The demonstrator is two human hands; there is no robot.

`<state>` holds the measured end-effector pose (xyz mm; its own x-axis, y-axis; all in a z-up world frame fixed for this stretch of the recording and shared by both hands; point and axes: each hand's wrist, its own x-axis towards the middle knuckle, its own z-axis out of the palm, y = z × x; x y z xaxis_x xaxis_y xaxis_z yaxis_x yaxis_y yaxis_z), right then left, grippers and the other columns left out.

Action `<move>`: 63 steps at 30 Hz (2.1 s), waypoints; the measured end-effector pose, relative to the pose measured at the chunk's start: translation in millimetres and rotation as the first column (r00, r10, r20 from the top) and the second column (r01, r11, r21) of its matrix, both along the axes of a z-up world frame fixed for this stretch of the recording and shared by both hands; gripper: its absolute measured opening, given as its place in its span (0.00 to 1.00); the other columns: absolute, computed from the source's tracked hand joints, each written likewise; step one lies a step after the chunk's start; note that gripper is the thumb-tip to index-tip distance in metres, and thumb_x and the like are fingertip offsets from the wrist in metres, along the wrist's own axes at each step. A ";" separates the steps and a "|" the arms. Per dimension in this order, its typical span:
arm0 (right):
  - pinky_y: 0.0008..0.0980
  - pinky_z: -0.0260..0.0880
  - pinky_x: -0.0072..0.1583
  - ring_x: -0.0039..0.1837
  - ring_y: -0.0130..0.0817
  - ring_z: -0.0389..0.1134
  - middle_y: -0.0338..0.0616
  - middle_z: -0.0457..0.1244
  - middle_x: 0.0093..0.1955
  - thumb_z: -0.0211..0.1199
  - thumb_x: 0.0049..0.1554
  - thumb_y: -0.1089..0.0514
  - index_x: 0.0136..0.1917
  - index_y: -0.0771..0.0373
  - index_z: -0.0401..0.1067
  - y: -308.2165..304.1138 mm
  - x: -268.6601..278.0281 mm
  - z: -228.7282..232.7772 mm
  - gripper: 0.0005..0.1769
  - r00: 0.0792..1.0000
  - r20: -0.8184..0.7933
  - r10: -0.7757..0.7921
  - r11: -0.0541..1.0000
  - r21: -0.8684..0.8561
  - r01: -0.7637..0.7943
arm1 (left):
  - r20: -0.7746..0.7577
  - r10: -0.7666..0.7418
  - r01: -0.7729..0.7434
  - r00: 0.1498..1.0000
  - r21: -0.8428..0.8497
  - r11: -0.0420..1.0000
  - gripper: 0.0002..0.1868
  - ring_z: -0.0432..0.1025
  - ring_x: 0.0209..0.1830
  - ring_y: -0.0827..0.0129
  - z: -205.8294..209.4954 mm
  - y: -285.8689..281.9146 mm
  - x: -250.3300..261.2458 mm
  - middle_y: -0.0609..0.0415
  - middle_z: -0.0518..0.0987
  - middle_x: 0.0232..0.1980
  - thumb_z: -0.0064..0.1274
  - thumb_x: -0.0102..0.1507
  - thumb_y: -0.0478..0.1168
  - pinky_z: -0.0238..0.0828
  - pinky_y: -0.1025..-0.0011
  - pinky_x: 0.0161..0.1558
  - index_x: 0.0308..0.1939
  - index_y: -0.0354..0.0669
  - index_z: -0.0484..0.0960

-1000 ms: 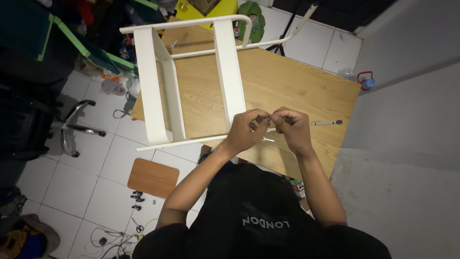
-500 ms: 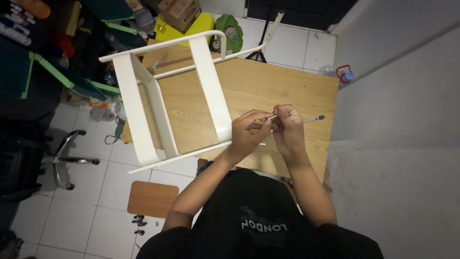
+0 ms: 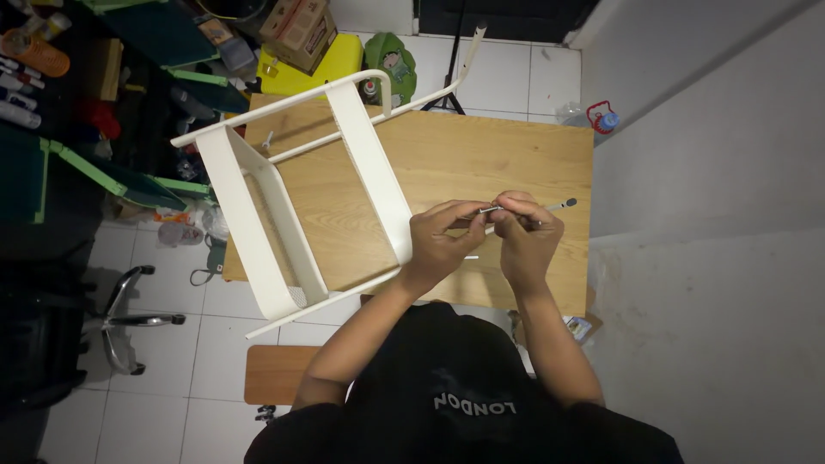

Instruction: The person assembles a white metal shelving unit by connecting vertical poles to a mesh basket base using screws and an Allen key. They tighten multiple fasteners at each corner to secure the frame.

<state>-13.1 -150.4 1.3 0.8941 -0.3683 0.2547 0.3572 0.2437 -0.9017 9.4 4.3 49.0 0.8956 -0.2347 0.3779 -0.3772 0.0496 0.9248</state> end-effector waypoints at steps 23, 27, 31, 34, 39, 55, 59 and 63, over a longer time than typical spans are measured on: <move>0.26 0.71 0.48 0.48 0.29 0.71 0.48 0.69 0.49 0.67 0.58 0.76 0.52 0.68 0.76 50.6 -20.4 57.8 0.09 0.953 0.204 -0.223 0.741 -0.600 0.302 | -0.183 -0.537 0.481 0.824 -0.277 0.832 0.11 0.81 0.47 0.69 14.9 61.4 31.7 0.48 0.81 0.49 0.51 0.71 0.31 0.84 0.72 0.50 0.56 0.30 0.82; 0.25 0.70 0.47 0.47 0.29 0.71 0.47 0.69 0.49 0.68 0.59 0.76 0.51 0.67 0.77 46.6 -22.9 59.8 0.10 0.952 0.229 -0.205 0.734 -0.607 0.304 | -0.296 -0.623 0.493 0.724 -0.410 0.767 0.11 0.80 0.44 0.69 10.6 60.0 34.8 0.47 0.83 0.46 0.52 0.71 0.31 0.83 0.71 0.47 0.56 0.30 0.83; 0.23 0.67 0.43 0.43 0.26 0.69 0.46 0.70 0.49 0.70 0.56 0.75 0.50 0.67 0.79 40.2 -32.8 63.4 0.10 0.953 0.164 -0.254 0.634 -0.716 0.292 | -0.260 -0.666 0.579 0.699 -0.341 0.741 0.11 0.80 0.45 0.70 15.6 62.5 39.1 0.48 0.83 0.47 0.52 0.71 0.31 0.83 0.71 0.48 0.57 0.31 0.83; 0.23 0.64 0.40 0.39 0.24 0.67 0.45 0.70 0.48 0.71 0.55 0.74 0.50 0.67 0.79 39.1 -37.1 65.0 0.10 0.945 0.123 -0.303 0.600 -0.745 0.290 | -0.221 -0.648 0.606 0.729 -0.231 0.761 0.11 0.81 0.46 0.70 24.5 65.0 39.2 0.49 0.83 0.47 0.52 0.71 0.32 0.84 0.73 0.49 0.57 0.33 0.83; 0.23 0.68 0.42 0.42 0.25 0.69 0.45 0.70 0.49 0.69 0.58 0.75 0.50 0.67 0.78 41.4 -38.0 68.8 0.09 0.934 0.199 -0.298 0.525 -0.782 0.334 | -0.127 -0.597 0.589 0.792 -0.099 0.802 0.11 0.82 0.44 0.71 32.5 63.2 38.5 0.49 0.84 0.45 0.53 0.70 0.32 0.85 0.74 0.48 0.56 0.34 0.83; 0.22 0.60 0.39 0.38 0.25 0.64 0.47 0.68 0.45 0.70 0.57 0.67 0.44 0.69 0.74 34.2 -45.0 78.6 0.05 0.964 0.083 -0.251 0.660 -0.714 0.233 | -0.096 -0.638 0.635 0.764 -0.064 0.770 0.11 0.83 0.44 0.71 36.0 63.0 36.7 0.50 0.84 0.46 0.54 0.70 0.32 0.84 0.76 0.45 0.55 0.36 0.84; 0.27 0.58 0.42 0.38 0.28 0.59 0.44 0.63 0.39 0.58 0.67 0.61 0.41 0.68 0.68 34.4 -40.9 76.4 0.12 0.982 0.035 -0.183 0.661 -0.735 0.150 | 0.035 -0.581 0.580 0.813 0.039 0.814 0.11 0.83 0.45 0.71 34.4 61.0 31.2 0.50 0.85 0.47 0.57 0.68 0.31 0.82 0.76 0.47 0.55 0.37 0.84; 0.30 0.62 0.46 0.43 0.32 0.62 0.44 0.60 0.41 0.51 0.67 0.54 0.45 0.67 0.66 28.2 -44.6 77.4 0.14 1.000 -0.004 0.020 0.691 -0.723 -0.016 | -0.016 -0.575 0.576 0.818 0.039 0.817 0.11 0.83 0.45 0.72 31.8 62.8 33.7 0.51 0.85 0.47 0.57 0.68 0.31 0.84 0.77 0.46 0.54 0.37 0.84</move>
<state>-57.7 -122.2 78.6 0.8971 -0.0530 0.4387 0.3635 -0.4761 -0.8008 43.0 67.2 80.8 0.5939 -0.7226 0.3537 -0.2882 0.2194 0.9321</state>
